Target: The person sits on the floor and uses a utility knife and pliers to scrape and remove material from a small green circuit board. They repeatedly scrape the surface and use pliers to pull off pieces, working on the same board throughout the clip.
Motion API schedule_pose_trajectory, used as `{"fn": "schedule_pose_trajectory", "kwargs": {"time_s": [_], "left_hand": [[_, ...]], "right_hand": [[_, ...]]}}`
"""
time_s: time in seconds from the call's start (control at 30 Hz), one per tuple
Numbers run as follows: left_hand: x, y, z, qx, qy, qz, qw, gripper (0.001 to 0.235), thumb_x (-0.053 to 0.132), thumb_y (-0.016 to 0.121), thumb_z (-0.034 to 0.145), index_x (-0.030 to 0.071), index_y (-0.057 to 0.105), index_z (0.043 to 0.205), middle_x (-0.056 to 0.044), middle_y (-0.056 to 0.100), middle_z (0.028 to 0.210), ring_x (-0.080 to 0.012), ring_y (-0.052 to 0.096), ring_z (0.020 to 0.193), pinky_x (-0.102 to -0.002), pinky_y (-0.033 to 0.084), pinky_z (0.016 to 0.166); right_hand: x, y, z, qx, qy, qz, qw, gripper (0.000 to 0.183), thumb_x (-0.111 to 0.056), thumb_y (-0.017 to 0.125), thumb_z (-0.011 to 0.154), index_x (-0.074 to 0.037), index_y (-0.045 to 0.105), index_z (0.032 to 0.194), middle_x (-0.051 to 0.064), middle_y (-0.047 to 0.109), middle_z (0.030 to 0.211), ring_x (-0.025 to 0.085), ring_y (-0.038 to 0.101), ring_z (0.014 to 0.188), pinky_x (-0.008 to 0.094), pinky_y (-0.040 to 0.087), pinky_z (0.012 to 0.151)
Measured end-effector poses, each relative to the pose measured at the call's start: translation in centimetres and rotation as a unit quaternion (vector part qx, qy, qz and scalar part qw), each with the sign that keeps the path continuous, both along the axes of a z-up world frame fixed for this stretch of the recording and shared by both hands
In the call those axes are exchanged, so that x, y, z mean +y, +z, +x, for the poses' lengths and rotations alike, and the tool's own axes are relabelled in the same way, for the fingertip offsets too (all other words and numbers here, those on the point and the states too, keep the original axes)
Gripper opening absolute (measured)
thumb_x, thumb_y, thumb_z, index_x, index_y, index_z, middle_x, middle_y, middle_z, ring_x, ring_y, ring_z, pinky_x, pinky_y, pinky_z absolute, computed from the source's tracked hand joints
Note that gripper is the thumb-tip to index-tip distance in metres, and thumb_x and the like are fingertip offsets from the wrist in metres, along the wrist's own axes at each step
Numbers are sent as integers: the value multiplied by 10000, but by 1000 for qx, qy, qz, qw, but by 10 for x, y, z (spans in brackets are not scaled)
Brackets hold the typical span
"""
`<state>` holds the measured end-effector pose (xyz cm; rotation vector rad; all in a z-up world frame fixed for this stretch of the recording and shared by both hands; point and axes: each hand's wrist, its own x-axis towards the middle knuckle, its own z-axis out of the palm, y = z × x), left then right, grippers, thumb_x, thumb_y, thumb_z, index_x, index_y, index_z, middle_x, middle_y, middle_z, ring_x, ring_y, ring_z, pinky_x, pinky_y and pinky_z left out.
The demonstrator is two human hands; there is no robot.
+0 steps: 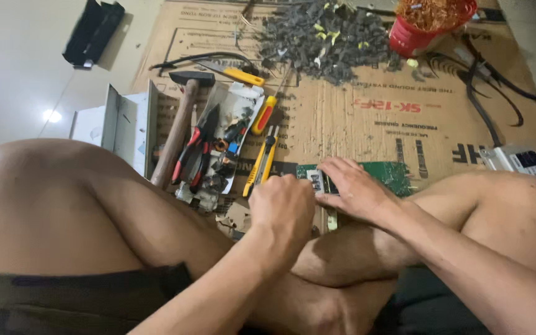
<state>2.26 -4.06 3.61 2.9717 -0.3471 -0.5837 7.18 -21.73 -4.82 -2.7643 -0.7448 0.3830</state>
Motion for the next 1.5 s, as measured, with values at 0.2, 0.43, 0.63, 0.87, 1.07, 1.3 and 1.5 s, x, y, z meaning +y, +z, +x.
{"fn": "schedule_pose_trajectory", "kwargs": {"time_s": [0.2, 0.43, 0.63, 0.87, 1.07, 1.3, 1.5], "left_hand": [[57, -34, 15, 169, 244, -347, 890, 300, 231, 651, 955, 136, 761, 1217, -111, 746, 836, -230, 699, 661, -320, 561, 575], [-2, -17, 39, 188, 267, -570, 754, 374, 249, 670, 892, 73, 734, 1216, -138, 655, 772, -101, 454, 471, -239, 373, 395], [69, -35, 37, 142, 279, -270, 911, 303, 428, 610, 881, 326, 789, 1102, -76, 780, 942, -318, 714, 1044, -465, 560, 943], [73, -34, 46, 186, 233, -295, 908, 269, 294, 688, 819, 240, 812, 1051, -31, 727, 680, -156, 603, 428, -266, 483, 394], [75, -18, 60, 218, 202, -277, 914, 328, 232, 703, 832, 182, 789, 1145, -103, 755, 859, -179, 601, 510, -281, 440, 418], [81, -4, 53, 250, 226, -292, 895, 310, 181, 664, 870, 147, 789, 1151, -99, 740, 783, -151, 563, 479, -237, 397, 371], [82, -14, 58, 265, 241, -313, 880, 299, 185, 676, 865, 121, 783, 1136, -113, 736, 783, -168, 554, 498, -241, 406, 413]], "right_hand": [[-4, -2, -1, -31, 14, 45, 998, 658, -449, 741, 882, -57, 533, 1367, 197, 589, 1311, 406, 560, 1291, 525, 436, 1087], [8, 36, -9, 66, -40, 97, 992, 469, -398, 730, 873, -21, 696, 1150, 268, 726, 1048, 508, 657, 1066, 609, 495, 943], [0, -16, -1, -59, 23, 124, 990, 617, -395, 768, 854, -29, 570, 1310, 202, 610, 1252, 409, 565, 1245, 516, 420, 1085], [-1, -12, 0, -49, -2, 97, 994, 637, -420, 758, 864, -39, 546, 1329, 188, 574, 1304, 396, 551, 1285, 494, 420, 1094], [1, -12, -2, -35, -13, 88, 995, 619, -396, 754, 877, -55, 539, 1347, 186, 558, 1331, 390, 537, 1305, 499, 419, 1099], [1, -5, -1, -12, -18, 65, 998, 636, -421, 734, 899, -43, 524, 1365, 200, 543, 1335, 415, 525, 1306, 514, 445, 1072], [5, 3, 0, 4, -32, 57, 998, 635, -434, 729, 904, -50, 528, 1368, 188, 540, 1341, 409, 514, 1323, 512, 451, 1072]]}}
